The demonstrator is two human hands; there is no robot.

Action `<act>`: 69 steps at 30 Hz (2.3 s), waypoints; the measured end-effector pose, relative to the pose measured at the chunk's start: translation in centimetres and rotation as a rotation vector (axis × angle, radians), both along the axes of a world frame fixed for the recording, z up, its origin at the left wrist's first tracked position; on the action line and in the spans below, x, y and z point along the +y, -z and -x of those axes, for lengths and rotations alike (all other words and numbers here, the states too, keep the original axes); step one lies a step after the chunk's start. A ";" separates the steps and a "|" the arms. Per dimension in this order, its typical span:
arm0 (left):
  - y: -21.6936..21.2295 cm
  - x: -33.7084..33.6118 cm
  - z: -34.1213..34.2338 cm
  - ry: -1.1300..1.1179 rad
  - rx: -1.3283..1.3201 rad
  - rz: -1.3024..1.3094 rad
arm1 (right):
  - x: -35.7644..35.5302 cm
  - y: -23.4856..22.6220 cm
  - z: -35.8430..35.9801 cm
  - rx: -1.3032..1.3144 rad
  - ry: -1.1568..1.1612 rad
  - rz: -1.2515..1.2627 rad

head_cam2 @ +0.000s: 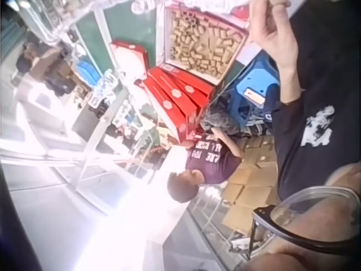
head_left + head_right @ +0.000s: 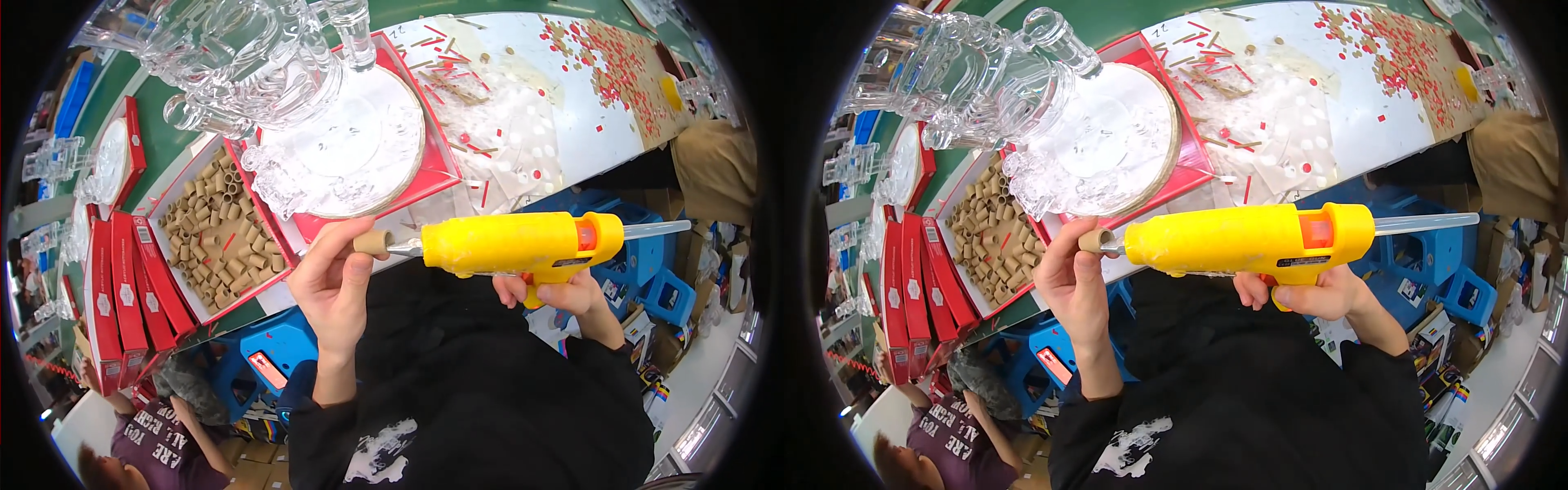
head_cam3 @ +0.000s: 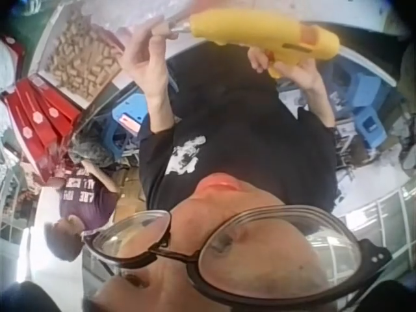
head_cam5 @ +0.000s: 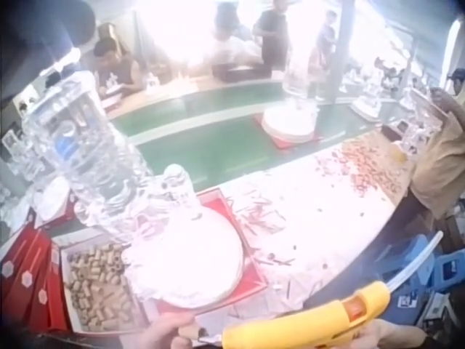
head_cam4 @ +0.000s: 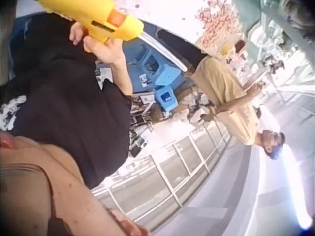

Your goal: Applying hot glue to small components and attaching them to a decorative lamp base on an assembly line.

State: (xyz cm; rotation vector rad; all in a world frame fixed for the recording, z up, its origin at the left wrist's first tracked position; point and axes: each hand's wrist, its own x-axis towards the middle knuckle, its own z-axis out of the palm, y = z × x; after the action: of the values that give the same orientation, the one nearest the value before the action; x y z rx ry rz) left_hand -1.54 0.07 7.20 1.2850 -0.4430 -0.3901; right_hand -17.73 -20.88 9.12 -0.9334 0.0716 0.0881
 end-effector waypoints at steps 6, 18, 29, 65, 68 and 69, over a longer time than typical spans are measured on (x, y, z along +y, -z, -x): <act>0.1 0.4 0.0 0.025 -0.001 -0.003 | 0.0 -0.1 0.0 0.012 0.000 0.028; 0.4 0.1 0.1 0.025 -0.040 -0.016 | 0.0 0.9 0.7 0.011 0.048 0.081; 0.1 -0.2 0.0 0.079 -0.011 0.090 | -0.1 0.9 0.6 -0.008 0.100 0.083; 0.3 -0.8 0.0 0.011 -0.027 0.076 | -1.1 0.8 1.6 -0.004 -0.023 0.141; 0.7 -0.7 -0.2 0.022 0.022 0.112 | -1.7 0.8 1.5 0.003 0.028 0.210; 0.9 -0.8 -0.2 0.025 0.021 0.115 | -1.9 0.8 1.5 0.002 0.074 0.228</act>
State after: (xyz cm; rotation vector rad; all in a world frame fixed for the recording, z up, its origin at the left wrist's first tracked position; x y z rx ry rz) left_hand -1.38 -0.69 6.31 1.1636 -0.4575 -0.3929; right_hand -19.25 -22.75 8.34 -1.1570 0.1198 0.0125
